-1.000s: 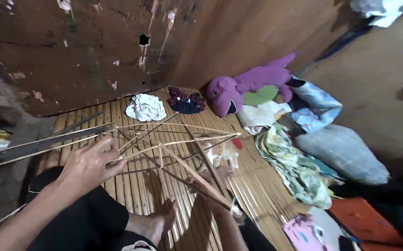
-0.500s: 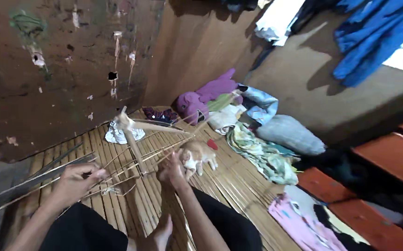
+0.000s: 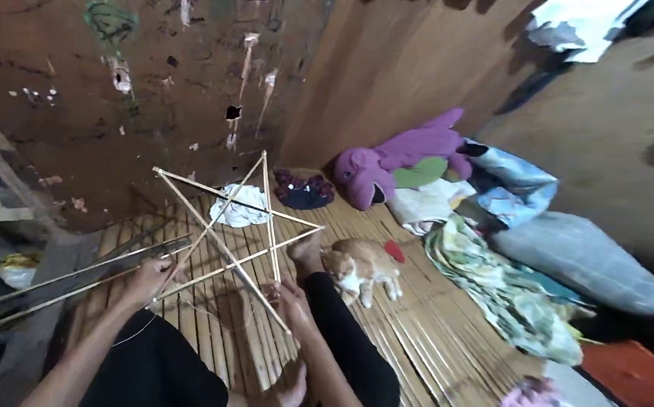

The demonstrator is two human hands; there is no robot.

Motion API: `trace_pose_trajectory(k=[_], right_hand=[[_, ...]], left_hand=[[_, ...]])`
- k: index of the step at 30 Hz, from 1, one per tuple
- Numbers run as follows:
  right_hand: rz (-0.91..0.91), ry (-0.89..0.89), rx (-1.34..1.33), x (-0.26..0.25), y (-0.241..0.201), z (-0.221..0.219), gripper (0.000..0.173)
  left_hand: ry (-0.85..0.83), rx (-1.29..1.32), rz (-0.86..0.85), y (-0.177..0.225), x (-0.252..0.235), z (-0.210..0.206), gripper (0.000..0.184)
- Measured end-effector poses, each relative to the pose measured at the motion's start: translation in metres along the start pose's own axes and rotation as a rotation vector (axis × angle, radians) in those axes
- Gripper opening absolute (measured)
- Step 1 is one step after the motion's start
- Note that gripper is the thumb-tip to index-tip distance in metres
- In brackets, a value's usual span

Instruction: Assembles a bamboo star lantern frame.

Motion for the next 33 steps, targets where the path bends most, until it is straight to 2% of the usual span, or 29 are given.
trace_pose_trajectory(k=[5, 10, 14, 19, 22, 25, 28, 33], right_hand=[[-0.112, 0.072, 0.003, -0.009, 0.022, 0.013, 0.030], [-0.188, 0.105, 0.053, -0.013, 0.071, 0.037, 0.033], [-0.163, 0.074, 0.035, -0.012, 0.108, 0.045, 0.033], [-0.158, 0.071, 0.042, -0.015, 0.117, 0.046, 0.030], [-0.208, 0.070, 0.060, -0.018, 0.120, 0.046, 0.031], [-0.274, 0.056, 0.047, -0.017, 0.124, 0.044, 0.031], [-0.307, 0.055, 0.084, -0.017, 0.125, 0.045, 0.032], [-0.348, 0.099, 0.187, -0.010, 0.116, 0.042, 0.036]], left_hand=[[-0.099, -0.064, 0.114, -0.028, -0.007, -0.027, 0.025], [-0.323, -0.284, 0.159, -0.042, -0.013, -0.047, 0.033], [-0.469, -0.418, 0.171, -0.042, -0.013, -0.053, 0.038], [-0.542, -0.496, 0.232, -0.051, -0.018, -0.053, 0.034], [-0.508, -0.594, 0.294, -0.054, -0.019, -0.046, 0.032], [-0.405, -0.721, 0.268, -0.047, -0.014, -0.032, 0.027], [-0.262, -0.763, 0.185, -0.036, -0.009, -0.016, 0.023], [-0.085, -0.687, -0.066, 0.001, 0.004, 0.013, 0.022]])
Point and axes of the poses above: each hand's wrist, its own x-axis away from the middle knuckle, its own z-axis out of the back of the hand, y = z × x, the point moved 2 cm from there along -x, towards the middle knuckle, and after that the axes turned 7 degrees about -z, right-handed, at the moved point
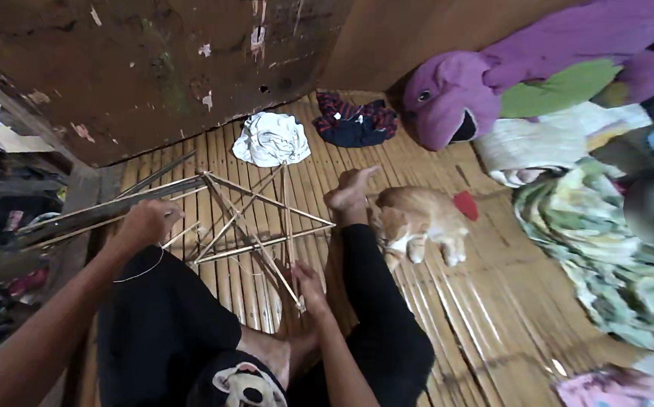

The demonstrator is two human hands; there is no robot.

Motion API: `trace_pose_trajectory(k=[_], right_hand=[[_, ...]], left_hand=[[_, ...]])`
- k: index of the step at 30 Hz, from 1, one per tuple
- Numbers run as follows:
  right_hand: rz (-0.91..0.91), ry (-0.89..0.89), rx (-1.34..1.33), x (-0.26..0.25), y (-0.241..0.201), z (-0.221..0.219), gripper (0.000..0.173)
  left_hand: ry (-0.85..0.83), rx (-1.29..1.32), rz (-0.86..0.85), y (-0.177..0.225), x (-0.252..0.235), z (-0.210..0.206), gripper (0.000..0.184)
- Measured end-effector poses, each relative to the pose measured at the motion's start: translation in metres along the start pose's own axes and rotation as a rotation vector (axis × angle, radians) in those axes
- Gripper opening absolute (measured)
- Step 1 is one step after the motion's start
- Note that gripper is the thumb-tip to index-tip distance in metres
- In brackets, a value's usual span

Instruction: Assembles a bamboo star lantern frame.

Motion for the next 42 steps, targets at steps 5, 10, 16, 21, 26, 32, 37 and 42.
trace_pose_trajectory(k=[5, 10, 16, 21, 26, 32, 37, 42], right_hand=[[-0.003, 0.061, 0.042, -0.006, 0.010, 0.010, 0.034], [-0.030, 0.146, 0.021, -0.009, 0.012, 0.023, 0.031], [0.306, 0.242, 0.044, 0.029, -0.028, 0.030, 0.028], [0.641, -0.251, -0.061, 0.103, -0.078, -0.022, 0.054], [0.620, -0.533, -0.170, 0.136, -0.091, -0.056, 0.036], [0.621, -0.455, -0.310, 0.135, -0.075, 0.008, 0.015], [0.665, -0.149, -0.278, 0.145, -0.071, 0.096, 0.014], [0.733, 0.088, -0.258, 0.151, -0.064, 0.169, 0.014]], left_hand=[[0.109, 0.047, -0.042, 0.024, 0.011, 0.033, 0.021], [0.217, 0.133, -0.212, 0.032, 0.025, 0.047, 0.016], [0.117, 0.223, -0.266, 0.059, 0.040, 0.043, 0.011], [-0.099, 0.215, -0.414, 0.106, 0.051, 0.007, 0.028], [-0.086, 0.222, -0.551, 0.135, 0.064, 0.003, 0.029], [-0.088, 0.330, -0.591, 0.096, 0.067, 0.018, 0.030], [-0.147, 0.460, -0.409, 0.069, 0.067, 0.037, 0.022], [-0.124, 0.567, -0.296, 0.050, 0.066, 0.050, 0.014]])
Point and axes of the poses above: each hand's wrist, its own x-axis away from the middle knuckle, its own z-axis out of the back of the hand, y = z × x, the point moved 2 cm from there along -x, towards the middle knuckle, and after that the axes turned 7 degrees about -z, right-handed, at the moved point
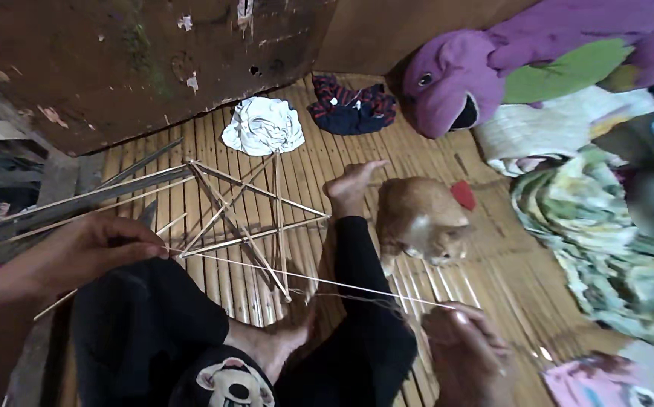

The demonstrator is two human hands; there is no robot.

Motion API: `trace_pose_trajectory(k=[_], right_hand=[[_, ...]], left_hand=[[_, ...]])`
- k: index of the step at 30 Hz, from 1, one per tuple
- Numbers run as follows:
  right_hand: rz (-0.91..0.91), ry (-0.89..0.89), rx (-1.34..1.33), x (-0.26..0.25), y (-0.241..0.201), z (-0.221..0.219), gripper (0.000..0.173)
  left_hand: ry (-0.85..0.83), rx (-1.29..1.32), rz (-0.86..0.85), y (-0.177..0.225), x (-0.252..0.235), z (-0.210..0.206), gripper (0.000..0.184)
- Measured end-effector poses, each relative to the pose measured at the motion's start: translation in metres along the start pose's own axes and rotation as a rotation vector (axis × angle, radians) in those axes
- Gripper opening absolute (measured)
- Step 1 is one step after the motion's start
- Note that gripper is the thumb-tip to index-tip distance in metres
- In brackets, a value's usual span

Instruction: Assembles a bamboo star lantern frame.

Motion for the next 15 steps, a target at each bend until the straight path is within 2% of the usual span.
trace_pose_trajectory(k=[5, 9, 11, 13, 15], right_hand=[[0.055, 0.169, 0.062, 0.007, -0.020, 0.047, 0.026], [0.020, 0.162, 0.212, 0.012, -0.027, 0.054, 0.031], [-0.063, 0.108, 0.396, 0.015, -0.025, 0.051, 0.030], [-0.187, 0.063, 0.705, 0.018, -0.021, 0.045, 0.015], [-0.275, 0.036, 0.980, 0.017, -0.014, 0.037, 0.027]], left_hand=[[0.089, -0.009, 0.046, -0.006, 0.004, 0.011, 0.014], [0.133, 0.033, 0.052, -0.007, 0.005, -0.002, 0.016], [0.161, 0.065, 0.056, -0.003, 0.000, -0.016, 0.017], [0.209, 0.090, 0.072, 0.003, -0.008, -0.029, 0.018], [0.225, 0.122, 0.057, 0.006, -0.014, -0.039, 0.017]])
Point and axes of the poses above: each hand's wrist, its own x-axis away from the middle knuckle, its own z-axis out of the back of the hand, y = z × x, the point moved 2 cm from there along -x, towards the middle knuckle, and after that the axes turned 7 degrees about -z, right-handed, at the moved point
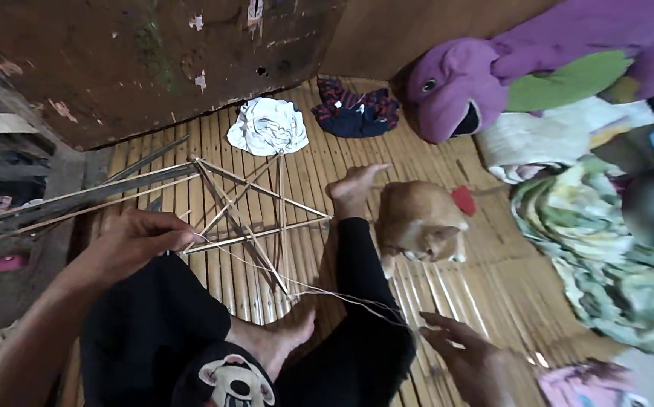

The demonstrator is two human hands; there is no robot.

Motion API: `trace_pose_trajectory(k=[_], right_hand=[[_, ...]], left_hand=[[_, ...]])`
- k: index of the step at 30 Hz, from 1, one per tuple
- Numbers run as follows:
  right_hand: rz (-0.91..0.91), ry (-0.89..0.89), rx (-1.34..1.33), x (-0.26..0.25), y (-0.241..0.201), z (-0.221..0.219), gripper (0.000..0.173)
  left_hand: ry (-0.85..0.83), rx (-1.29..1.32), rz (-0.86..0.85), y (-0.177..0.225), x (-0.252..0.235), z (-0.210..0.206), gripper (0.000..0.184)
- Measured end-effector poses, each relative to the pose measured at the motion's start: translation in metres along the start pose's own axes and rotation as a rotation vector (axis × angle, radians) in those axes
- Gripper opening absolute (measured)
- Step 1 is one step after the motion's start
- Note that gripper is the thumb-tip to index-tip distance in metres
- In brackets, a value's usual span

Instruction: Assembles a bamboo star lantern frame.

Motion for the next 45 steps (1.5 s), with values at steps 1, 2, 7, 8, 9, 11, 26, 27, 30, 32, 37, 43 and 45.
trace_pose_trajectory(k=[1, 2, 7, 8, 9, 11, 26, 27, 30, 32, 37, 43, 45], right_hand=[[0.014, 0.013, 0.038, -0.001, -0.001, -0.006, 0.034], [0.056, 0.041, 0.033, -0.001, -0.004, -0.012, 0.039], [0.331, -0.091, -0.523, 0.007, -0.071, -0.063, 0.034], [0.359, -0.197, -0.614, 0.010, -0.089, -0.078, 0.036], [0.385, -0.300, -0.679, 0.014, -0.107, -0.093, 0.040], [0.431, -0.484, -0.729, 0.021, -0.134, -0.119, 0.053], [0.174, -0.416, -0.863, 0.023, -0.139, -0.158, 0.012], [0.153, -0.394, -0.866, 0.022, -0.137, -0.159, 0.012], [0.112, -0.350, -0.890, 0.022, -0.131, -0.159, 0.013], [0.081, -0.337, -0.926, 0.023, -0.125, -0.161, 0.013], [0.003, -0.281, -0.977, 0.029, -0.116, -0.168, 0.012], [0.024, -0.262, -0.922, 0.035, -0.117, -0.173, 0.010], [0.025, -0.280, -0.909, 0.037, -0.120, -0.177, 0.010]], left_hand=[[-0.013, 0.003, -0.014, 0.000, -0.002, -0.006, 0.015], [-0.047, -0.008, -0.022, 0.000, -0.003, -0.012, 0.014], [-0.311, -0.121, -0.125, 0.011, -0.003, -0.060, 0.025], [-0.341, -0.120, -0.162, 0.014, -0.002, -0.071, 0.027], [-0.367, -0.124, -0.193, 0.017, 0.000, -0.080, 0.027], [-0.381, -0.151, -0.249, 0.022, 0.004, -0.093, 0.026], [-0.073, 0.103, 0.019, -0.010, 0.009, -0.095, 0.017], [-0.010, 0.128, 0.084, -0.013, 0.008, -0.094, 0.014], [0.112, 0.193, 0.214, -0.020, 0.010, -0.091, 0.014], [0.115, 0.218, 0.254, -0.025, 0.015, -0.092, 0.015], [-0.156, 0.219, 0.314, -0.030, 0.032, -0.108, 0.013], [-0.279, 0.258, 0.350, -0.025, 0.032, -0.125, 0.018], [-0.284, 0.297, 0.303, -0.021, 0.031, -0.133, 0.030]])
Point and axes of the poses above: each hand's wrist, its own x-axis away from the middle knuckle, its own z-axis out of the back of the hand, y = z × x, the point moved 2 cm from there along -x, towards the middle knuckle, and after that the axes turned 7 degrees about -z, right-handed, at the moved point
